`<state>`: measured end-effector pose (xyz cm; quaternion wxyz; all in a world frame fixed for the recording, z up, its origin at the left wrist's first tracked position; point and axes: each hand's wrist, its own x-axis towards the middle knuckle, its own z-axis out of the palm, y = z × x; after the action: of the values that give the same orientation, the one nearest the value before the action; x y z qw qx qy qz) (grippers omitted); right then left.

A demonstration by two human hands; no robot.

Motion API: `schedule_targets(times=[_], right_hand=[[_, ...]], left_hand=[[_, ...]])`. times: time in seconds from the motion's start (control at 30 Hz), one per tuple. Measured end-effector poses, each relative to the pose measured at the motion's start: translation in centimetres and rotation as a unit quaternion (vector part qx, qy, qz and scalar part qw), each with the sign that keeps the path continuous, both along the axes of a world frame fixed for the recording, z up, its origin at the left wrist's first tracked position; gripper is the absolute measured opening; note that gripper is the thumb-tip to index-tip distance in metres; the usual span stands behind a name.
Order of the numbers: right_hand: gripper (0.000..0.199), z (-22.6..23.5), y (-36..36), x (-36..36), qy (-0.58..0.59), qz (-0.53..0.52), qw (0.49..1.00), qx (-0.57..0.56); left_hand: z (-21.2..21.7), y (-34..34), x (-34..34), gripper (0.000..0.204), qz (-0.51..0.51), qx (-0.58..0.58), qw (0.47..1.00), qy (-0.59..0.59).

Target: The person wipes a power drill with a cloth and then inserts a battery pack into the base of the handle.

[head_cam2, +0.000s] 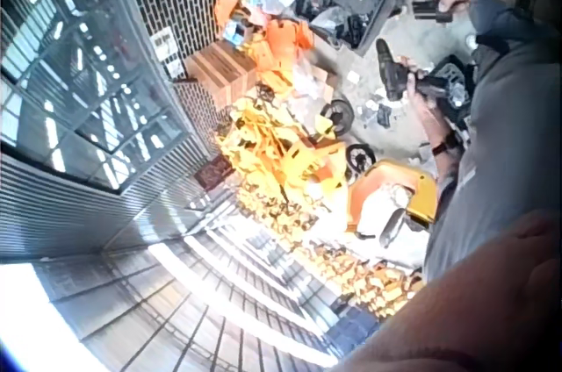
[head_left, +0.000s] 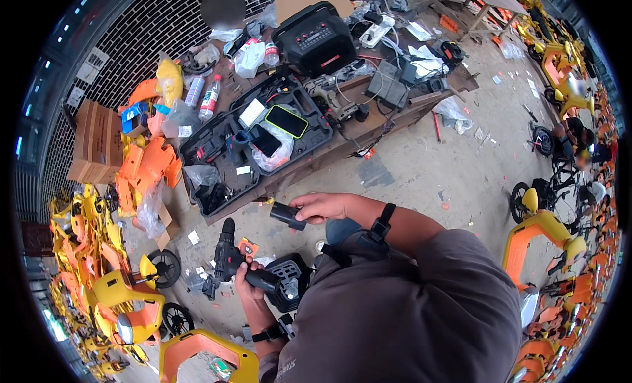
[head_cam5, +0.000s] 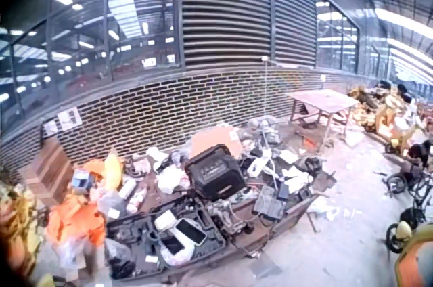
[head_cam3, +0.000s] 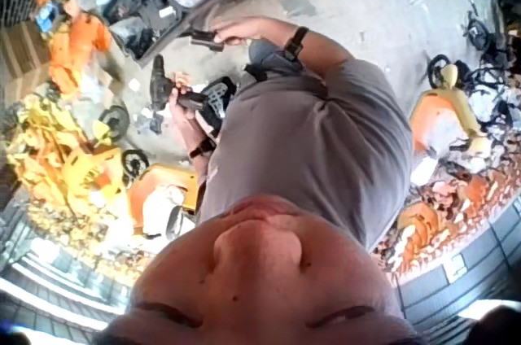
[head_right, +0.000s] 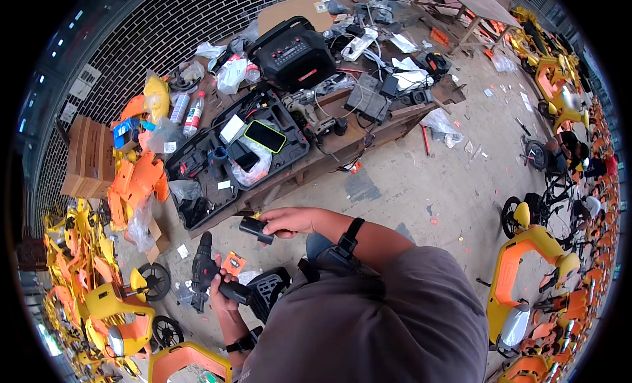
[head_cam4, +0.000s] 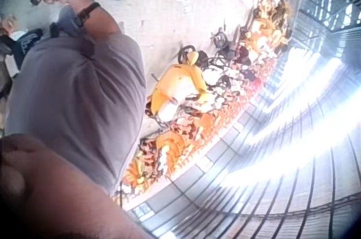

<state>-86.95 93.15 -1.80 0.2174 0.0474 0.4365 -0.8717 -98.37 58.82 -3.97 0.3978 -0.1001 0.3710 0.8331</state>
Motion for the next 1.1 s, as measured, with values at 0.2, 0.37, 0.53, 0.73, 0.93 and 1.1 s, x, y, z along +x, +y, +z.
schedule_targets(times=[0.2,0.37,0.53,0.73,0.93,1.1], right_hand=[[0.048,1.1,1.9,6.8,-0.014,-0.033,0.996,-0.08],[0.037,1.4,6.6,11.3,-0.007,-0.103,0.973,-0.208],[0.028,-0.2,13.9,15.0,-0.014,-0.13,0.968,-0.217],[0.034,-3.0,27.2,19.4,0.009,-0.116,0.975,0.191],[0.04,-12.1,40.3,19.1,-0.108,-0.339,0.888,0.293],[0.037,-16.0,36.8,12.4,-0.164,-0.431,0.844,0.275]], left_hand=[[6.1,15.9,4.6,0.072,-0.179,0.031,0.974,0.138],[8.5,23.4,7.7,0.081,-0.243,0.031,0.945,0.216],[9.0,32.2,12.0,0.083,-0.272,-0.026,0.933,0.233],[6.2,40.6,16.0,0.074,-0.24,-0.116,0.935,0.233],[7.3,44.1,18.0,0.07,-0.184,-0.176,0.954,0.161],[7.8,44.6,18.4,0.07,-0.134,-0.224,0.952,0.157]])
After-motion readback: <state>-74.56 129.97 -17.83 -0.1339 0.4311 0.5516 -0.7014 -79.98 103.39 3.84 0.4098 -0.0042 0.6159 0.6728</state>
